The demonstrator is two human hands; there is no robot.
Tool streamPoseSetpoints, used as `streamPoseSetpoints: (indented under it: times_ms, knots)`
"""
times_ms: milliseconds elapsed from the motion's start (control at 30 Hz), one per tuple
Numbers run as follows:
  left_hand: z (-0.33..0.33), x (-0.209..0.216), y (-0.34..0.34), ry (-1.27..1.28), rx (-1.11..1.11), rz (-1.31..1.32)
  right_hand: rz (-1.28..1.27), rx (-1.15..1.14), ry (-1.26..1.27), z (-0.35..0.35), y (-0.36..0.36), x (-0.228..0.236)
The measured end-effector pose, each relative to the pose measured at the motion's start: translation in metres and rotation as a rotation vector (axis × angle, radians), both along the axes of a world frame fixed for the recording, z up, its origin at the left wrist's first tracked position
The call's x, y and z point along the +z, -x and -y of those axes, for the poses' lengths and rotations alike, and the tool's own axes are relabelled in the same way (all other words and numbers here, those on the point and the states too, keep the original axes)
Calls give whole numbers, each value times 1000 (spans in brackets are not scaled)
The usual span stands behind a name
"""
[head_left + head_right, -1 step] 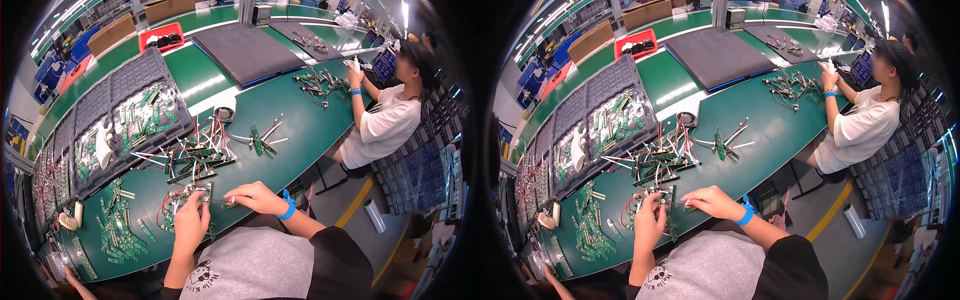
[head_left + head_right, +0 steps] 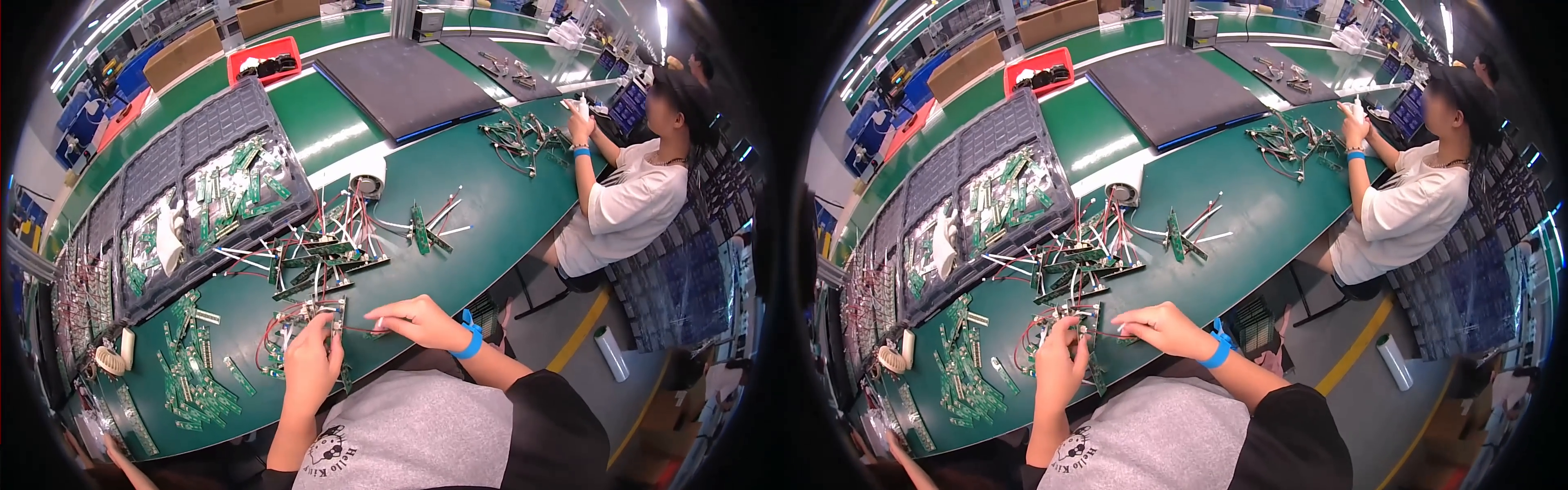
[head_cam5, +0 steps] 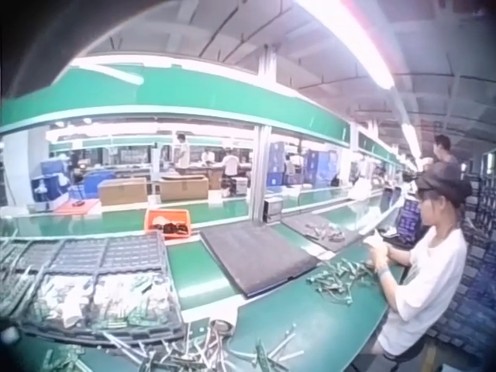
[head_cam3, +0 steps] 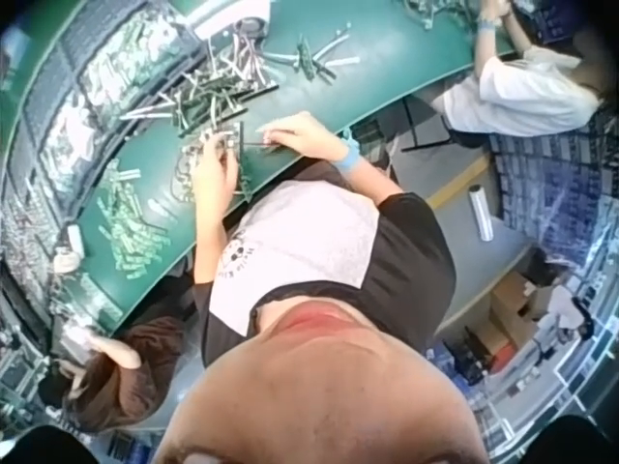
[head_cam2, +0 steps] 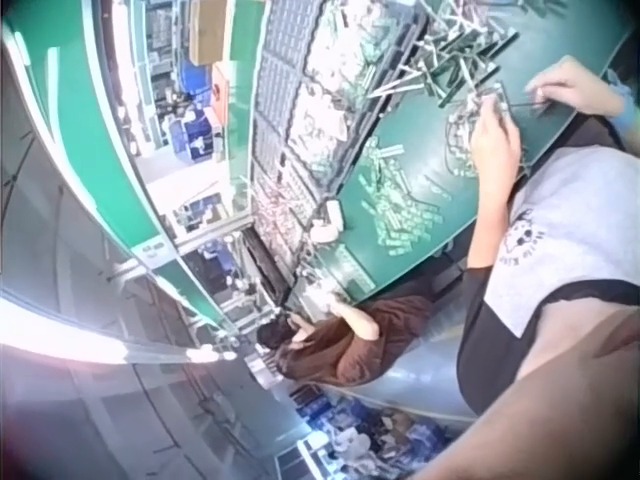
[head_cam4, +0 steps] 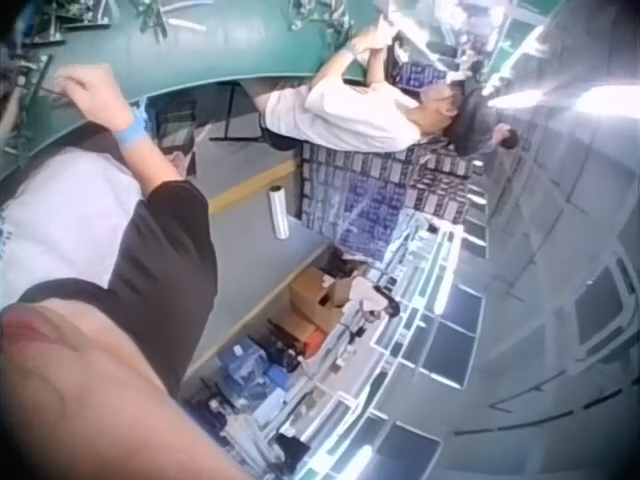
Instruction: The person assembles electronic components by connecting wire harnesses to circuit boards by hand, securing the wires onto the boards, and placing the assembled boards in a pile on the workstation table.
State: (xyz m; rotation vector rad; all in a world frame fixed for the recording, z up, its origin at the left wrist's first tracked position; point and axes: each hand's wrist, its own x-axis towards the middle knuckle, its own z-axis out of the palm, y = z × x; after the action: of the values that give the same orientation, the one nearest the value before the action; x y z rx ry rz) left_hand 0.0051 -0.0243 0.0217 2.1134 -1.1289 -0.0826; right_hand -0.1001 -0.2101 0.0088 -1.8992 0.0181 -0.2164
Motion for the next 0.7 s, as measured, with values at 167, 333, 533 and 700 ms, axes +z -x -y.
streamPoseSetpoints:
  times_ms: [167, 333, 533, 700]
  knots:
    - [-6, 8, 8, -141, 18, -164, -123, -109, -390, -5, 3, 6]
    - [-2, 12, 5, -12, -31, -147, -196, -112, -574, 0, 1, 8]
    - [-5, -1, 5, 131, -56, -272, -105, -182, -678, -1, -7, -2]
    - [-9, -2, 7, 336, -41, -474, -166, -141, -708, -8, -12, 5]
